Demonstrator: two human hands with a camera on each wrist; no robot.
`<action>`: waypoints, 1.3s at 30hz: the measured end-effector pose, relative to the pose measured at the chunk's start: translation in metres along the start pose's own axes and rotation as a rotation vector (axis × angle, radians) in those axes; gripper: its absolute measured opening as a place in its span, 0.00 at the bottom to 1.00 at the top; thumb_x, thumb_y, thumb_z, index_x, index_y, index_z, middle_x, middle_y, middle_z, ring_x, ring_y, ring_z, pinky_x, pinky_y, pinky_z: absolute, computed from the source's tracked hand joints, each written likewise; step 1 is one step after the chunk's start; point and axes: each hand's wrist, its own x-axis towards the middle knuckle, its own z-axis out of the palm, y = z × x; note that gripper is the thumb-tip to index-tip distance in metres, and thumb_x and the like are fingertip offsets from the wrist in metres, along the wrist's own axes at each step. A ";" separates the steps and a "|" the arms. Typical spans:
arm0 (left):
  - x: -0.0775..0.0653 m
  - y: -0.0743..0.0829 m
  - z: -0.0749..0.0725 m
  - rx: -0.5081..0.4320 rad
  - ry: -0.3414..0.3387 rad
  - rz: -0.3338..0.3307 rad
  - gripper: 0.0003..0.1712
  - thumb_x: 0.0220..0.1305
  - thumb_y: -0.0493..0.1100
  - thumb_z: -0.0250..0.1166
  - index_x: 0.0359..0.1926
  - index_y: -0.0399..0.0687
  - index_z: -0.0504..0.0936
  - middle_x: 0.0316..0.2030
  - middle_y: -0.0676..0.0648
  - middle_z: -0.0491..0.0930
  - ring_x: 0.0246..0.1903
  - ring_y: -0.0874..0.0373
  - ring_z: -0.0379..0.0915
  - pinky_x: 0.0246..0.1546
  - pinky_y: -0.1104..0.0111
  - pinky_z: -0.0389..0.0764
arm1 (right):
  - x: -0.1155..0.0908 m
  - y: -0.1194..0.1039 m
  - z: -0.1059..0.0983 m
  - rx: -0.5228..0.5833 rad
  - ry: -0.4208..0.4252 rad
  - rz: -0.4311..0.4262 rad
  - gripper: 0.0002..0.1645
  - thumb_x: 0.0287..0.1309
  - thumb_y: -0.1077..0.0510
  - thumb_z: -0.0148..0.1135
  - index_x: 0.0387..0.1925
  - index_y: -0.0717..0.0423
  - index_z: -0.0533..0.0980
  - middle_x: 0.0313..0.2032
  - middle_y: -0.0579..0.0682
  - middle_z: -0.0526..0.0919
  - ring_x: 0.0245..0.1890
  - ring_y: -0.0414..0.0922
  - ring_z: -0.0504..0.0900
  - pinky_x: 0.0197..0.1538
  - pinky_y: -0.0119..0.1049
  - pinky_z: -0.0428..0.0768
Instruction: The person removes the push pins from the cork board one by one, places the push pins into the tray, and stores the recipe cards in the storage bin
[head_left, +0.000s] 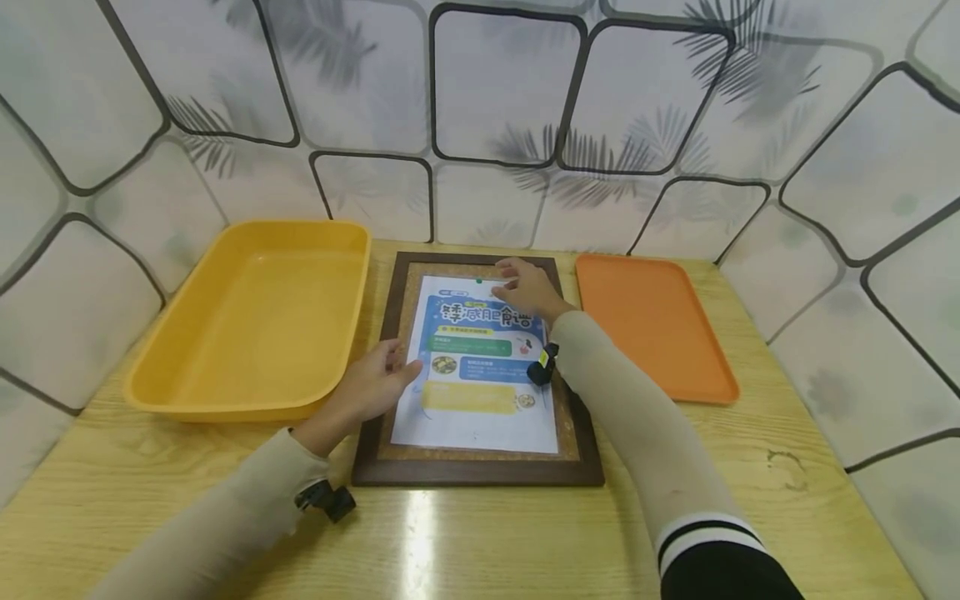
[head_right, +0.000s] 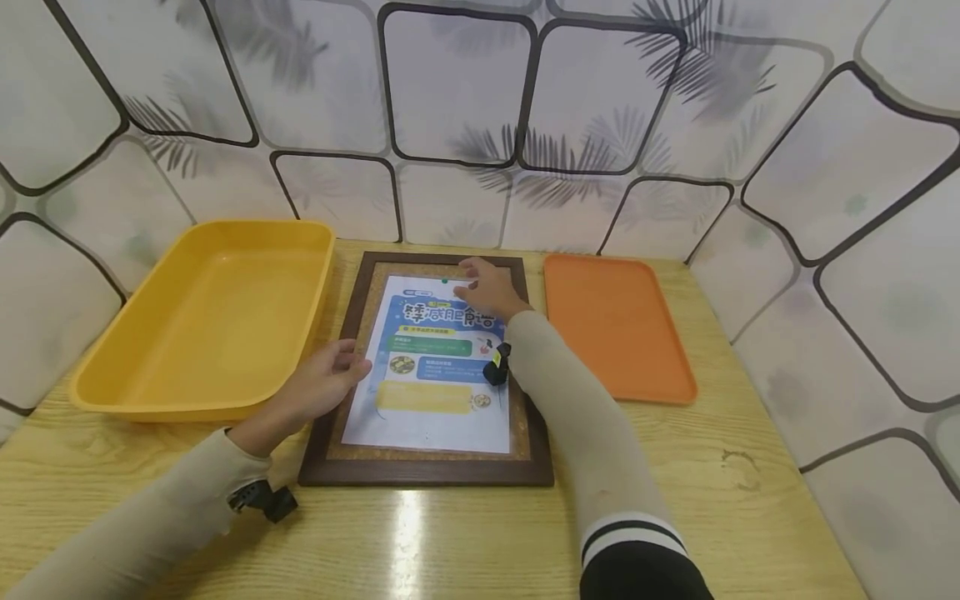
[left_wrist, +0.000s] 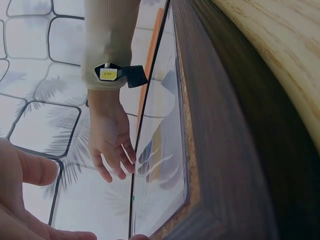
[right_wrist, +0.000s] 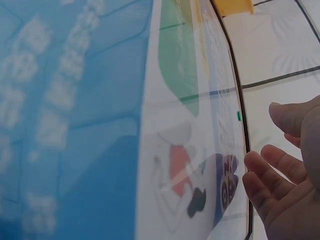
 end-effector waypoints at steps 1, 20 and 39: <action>0.000 0.000 0.000 0.003 -0.001 -0.004 0.39 0.72 0.53 0.52 0.72 0.32 0.53 0.65 0.29 0.63 0.64 0.36 0.59 0.60 0.46 0.65 | 0.001 0.000 0.001 -0.002 0.001 0.001 0.31 0.64 0.52 0.62 0.66 0.52 0.66 0.61 0.55 0.73 0.57 0.51 0.74 0.59 0.46 0.73; 0.004 0.005 -0.001 -0.018 -0.039 -0.109 0.39 0.72 0.56 0.52 0.73 0.36 0.53 0.66 0.30 0.62 0.64 0.35 0.60 0.59 0.46 0.68 | 0.019 -0.006 0.010 -0.128 -0.002 -0.038 0.27 0.62 0.51 0.64 0.62 0.51 0.72 0.55 0.51 0.78 0.53 0.49 0.77 0.57 0.46 0.73; 0.009 0.008 0.000 -0.409 -0.017 -0.189 0.37 0.73 0.46 0.52 0.72 0.32 0.49 0.63 0.32 0.64 0.61 0.40 0.64 0.62 0.49 0.65 | 0.035 -0.005 0.022 -0.126 0.031 -0.033 0.22 0.61 0.56 0.63 0.56 0.58 0.76 0.53 0.54 0.79 0.54 0.50 0.76 0.58 0.44 0.73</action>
